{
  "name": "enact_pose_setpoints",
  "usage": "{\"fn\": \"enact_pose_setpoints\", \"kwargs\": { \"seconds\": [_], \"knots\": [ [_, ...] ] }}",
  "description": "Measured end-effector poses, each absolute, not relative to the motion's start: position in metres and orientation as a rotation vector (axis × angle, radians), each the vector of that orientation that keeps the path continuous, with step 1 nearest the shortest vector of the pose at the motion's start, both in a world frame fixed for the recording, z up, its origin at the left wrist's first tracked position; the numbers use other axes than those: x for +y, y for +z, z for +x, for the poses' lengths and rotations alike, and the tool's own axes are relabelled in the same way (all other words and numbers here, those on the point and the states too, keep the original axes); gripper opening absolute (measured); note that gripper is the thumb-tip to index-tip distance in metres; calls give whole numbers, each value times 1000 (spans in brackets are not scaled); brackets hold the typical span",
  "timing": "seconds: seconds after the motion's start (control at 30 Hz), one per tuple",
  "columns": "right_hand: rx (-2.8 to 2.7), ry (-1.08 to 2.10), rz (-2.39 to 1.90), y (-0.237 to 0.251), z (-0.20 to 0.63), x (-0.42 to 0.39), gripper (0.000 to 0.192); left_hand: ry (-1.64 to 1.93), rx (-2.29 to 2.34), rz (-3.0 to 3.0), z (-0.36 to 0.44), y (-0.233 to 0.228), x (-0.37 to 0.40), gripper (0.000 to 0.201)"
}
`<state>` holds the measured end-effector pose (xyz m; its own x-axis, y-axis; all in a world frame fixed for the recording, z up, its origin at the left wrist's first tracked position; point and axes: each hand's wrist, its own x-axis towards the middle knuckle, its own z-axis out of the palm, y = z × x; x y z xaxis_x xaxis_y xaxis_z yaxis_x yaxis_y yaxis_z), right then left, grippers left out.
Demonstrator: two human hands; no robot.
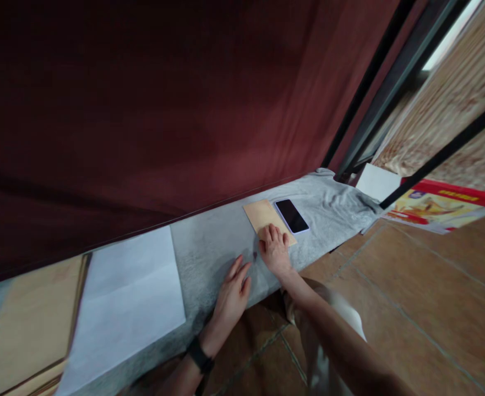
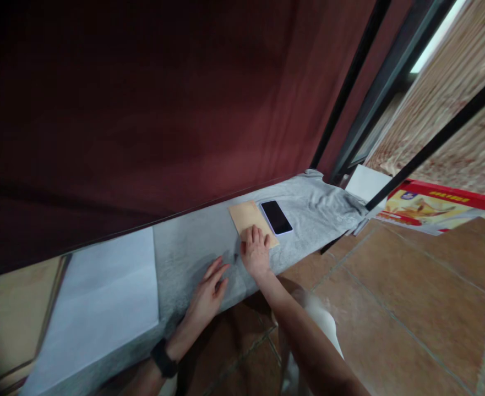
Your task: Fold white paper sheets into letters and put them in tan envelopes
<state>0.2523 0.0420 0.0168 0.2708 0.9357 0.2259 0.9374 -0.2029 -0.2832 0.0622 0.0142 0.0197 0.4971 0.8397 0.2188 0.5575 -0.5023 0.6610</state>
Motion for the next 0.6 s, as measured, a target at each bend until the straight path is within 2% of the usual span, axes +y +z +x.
{"fn": "enact_pose_setpoints", "kwargs": {
  "seconds": [0.17, 0.3, 0.47, 0.6],
  "knots": [
    [-1748, -72, -2046, 11, 249, 41, 53, 652, 1408, 2379, 34, 41, 22, 44],
    [-1764, 1, -1842, 3, 241, 41, 50, 318, 1856, 2322, -13, 57, 21, 58],
    [-1766, 188, -1664, -3, 223, 38, 43, -36, 1942, 2112, -64, 63, 6, 83],
    [-1667, 532, -1540, 22, 195, 29, 37, -58, 1911, 2109, -77, 64, -2, 83]
  ]
}}
